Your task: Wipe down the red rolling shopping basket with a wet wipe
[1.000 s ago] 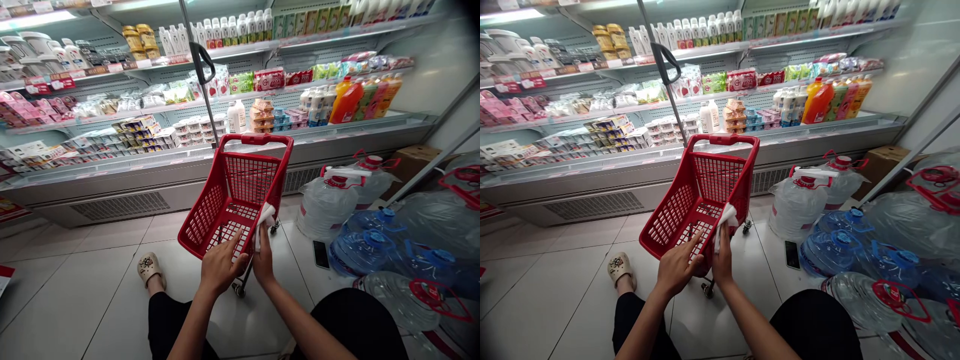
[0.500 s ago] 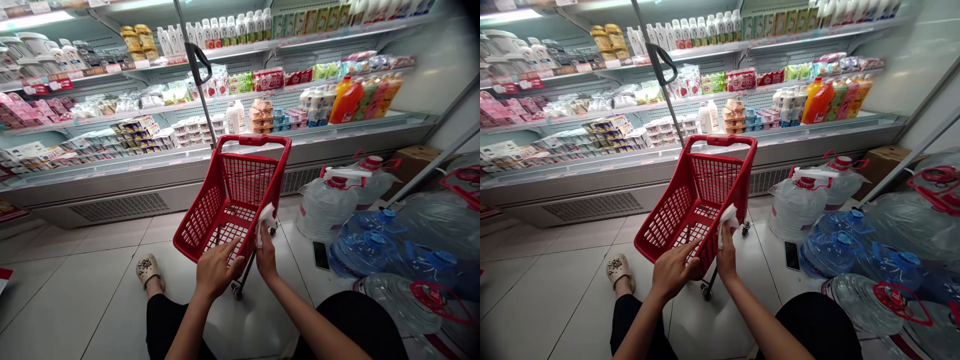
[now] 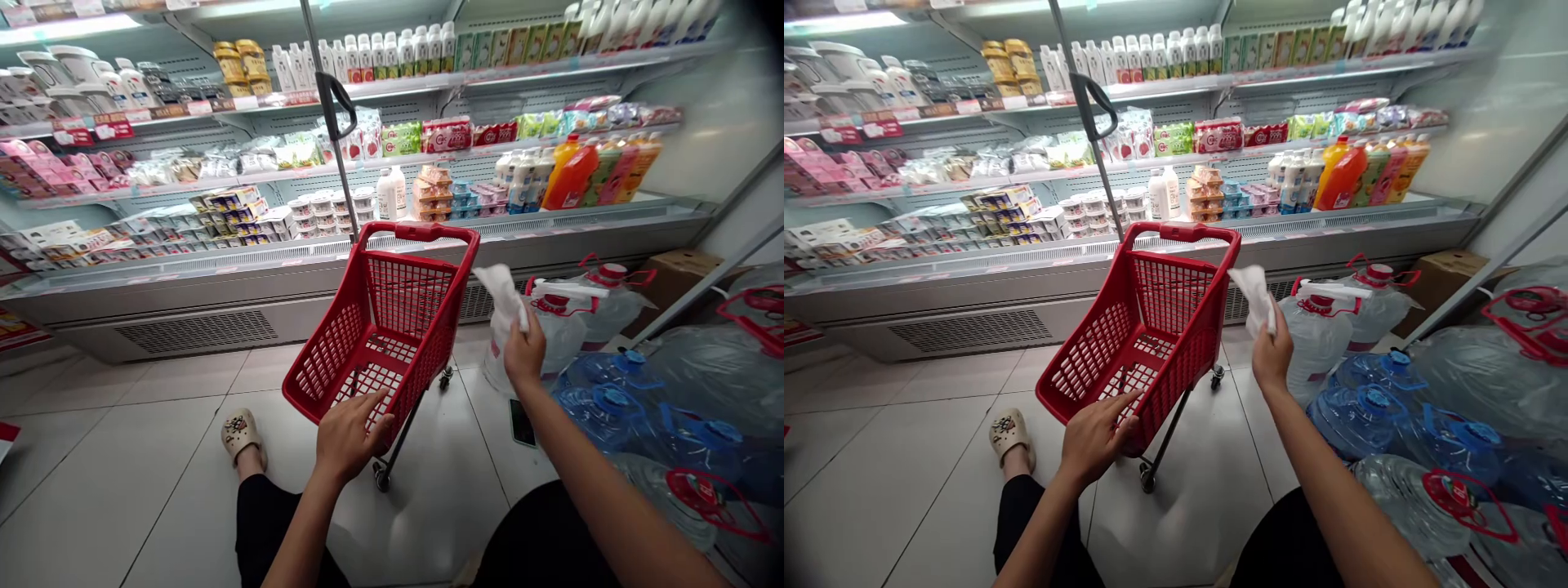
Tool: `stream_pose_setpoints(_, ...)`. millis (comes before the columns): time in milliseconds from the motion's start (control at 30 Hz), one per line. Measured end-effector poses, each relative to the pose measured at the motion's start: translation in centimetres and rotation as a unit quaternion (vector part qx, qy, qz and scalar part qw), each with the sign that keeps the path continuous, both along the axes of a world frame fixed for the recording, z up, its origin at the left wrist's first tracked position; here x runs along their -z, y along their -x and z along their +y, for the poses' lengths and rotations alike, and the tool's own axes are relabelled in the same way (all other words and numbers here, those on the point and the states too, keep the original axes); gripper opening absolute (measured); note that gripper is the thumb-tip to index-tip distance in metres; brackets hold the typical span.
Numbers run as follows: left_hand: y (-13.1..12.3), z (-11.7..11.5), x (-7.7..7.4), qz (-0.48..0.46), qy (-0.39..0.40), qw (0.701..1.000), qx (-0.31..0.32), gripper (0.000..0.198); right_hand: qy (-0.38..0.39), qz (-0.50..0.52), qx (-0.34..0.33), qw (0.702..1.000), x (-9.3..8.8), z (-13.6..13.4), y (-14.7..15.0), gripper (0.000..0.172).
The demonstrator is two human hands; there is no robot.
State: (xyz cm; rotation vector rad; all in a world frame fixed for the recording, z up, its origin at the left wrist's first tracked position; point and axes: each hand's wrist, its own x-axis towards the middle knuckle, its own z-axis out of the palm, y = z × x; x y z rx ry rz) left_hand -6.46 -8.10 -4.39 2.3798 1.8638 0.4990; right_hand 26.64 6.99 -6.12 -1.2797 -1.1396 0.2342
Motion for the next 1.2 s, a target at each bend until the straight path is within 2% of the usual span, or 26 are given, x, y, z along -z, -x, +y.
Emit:
stream_pose_setpoints(33,-0.1,-0.1,0.0,-0.003,0.000,1.000,-0.001,0.051,-0.036,-0.087,-0.027,0.995,-1.6,1.3,0.2,0.064)
stream_pose_setpoints(100,-0.2,-0.2,-0.2,-0.010,-0.001,1.000,0.000,0.051,-0.062,-0.252,-0.092,0.961,-3.4,3.2,1.1,0.072)
stream_pose_setpoints(167,-0.3,-0.4,-0.3,-0.016,-0.002,1.000,-0.001,0.050,-0.043,-0.353,-0.149,0.923,-3.4,4.0,2.6,0.078)
stream_pose_setpoints(267,-0.4,-0.6,-0.4,-0.018,0.006,1.000,-0.005,0.050,-0.030,-0.379,-0.201,0.903,-1.1,2.3,5.1,0.088)
stream_pose_setpoints(333,-0.4,-0.6,-0.4,-0.019,0.013,1.000,-0.005,0.050,-0.046,-0.372,-0.238,0.896,0.4,-0.5,6.6,0.089)
stream_pose_setpoints(400,-0.4,-0.6,-0.4,-0.021,0.010,1.000,-0.004,0.051,-0.060,-0.373,-0.299,0.877,1.2,-4.0,7.9,0.088)
stream_pose_setpoints(500,-0.3,-0.4,-0.2,-0.019,-0.008,1.000,-0.003,0.054,-0.069,-0.385,-0.414,0.822,1.1,-7.3,8.6,0.085)
stream_pose_setpoints(567,-0.3,-0.4,0.0,-0.016,-0.014,1.000,0.001,0.057,-0.078,-0.400,-0.463,0.787,0.4,-6.9,7.9,0.080)
stream_pose_setpoints(600,-0.2,-0.4,0.1,-0.013,-0.014,1.000,0.003,0.058,-0.081,-0.407,-0.467,0.781,0.0,-5.8,7.1,0.076)
stream_pose_setpoints(633,-0.2,-0.5,0.1,-0.011,-0.013,1.000,0.004,0.058,-0.084,-0.413,-0.459,0.782,-0.5,-4.2,6.2,0.072)
stream_pose_setpoints(733,-0.2,-0.7,0.0,-0.010,-0.005,1.000,0.009,0.059,-0.074,-0.414,-0.375,0.826,-1.7,1.5,3.3,0.065)
stream_pose_setpoints(800,0.0,-0.9,-0.3,-0.010,0.001,0.999,0.044,0.068,-0.058,-0.419,-0.330,0.844,-2.3,4.6,2.1,0.062)
stream_pose_setpoints(900,0.9,-1.0,-0.7,-0.004,0.004,0.992,0.129,0.087,-0.036,-0.424,-0.285,0.859,-2.5,6.3,2.0,0.058)
stream_pose_setpoints(933,1.2,-1.0,-0.7,0.002,-0.001,0.990,0.140,0.086,-0.033,-0.426,-0.277,0.861,-2.4,6.1,2.4,0.058)
stream_pose_setpoints(1000,1.8,-0.9,-0.5,0.019,-0.015,0.992,0.123,0.076,-0.037,-0.436,-0.287,0.852,-2.0,4.6,3.7,0.061)
stream_pose_setpoints(1100,2.3,-0.6,-0.1,0.044,-0.031,0.995,0.080,0.063,-0.061,-0.443,-0.352,0.823,-1.0,0.5,6.5,0.066)
stream_pose_setpoints(1200,2.2,-0.4,0.2,0.056,-0.039,0.995,0.068,0.056,-0.088,-0.410,-0.406,0.812,-0.1,-3.9,8.9,0.058)
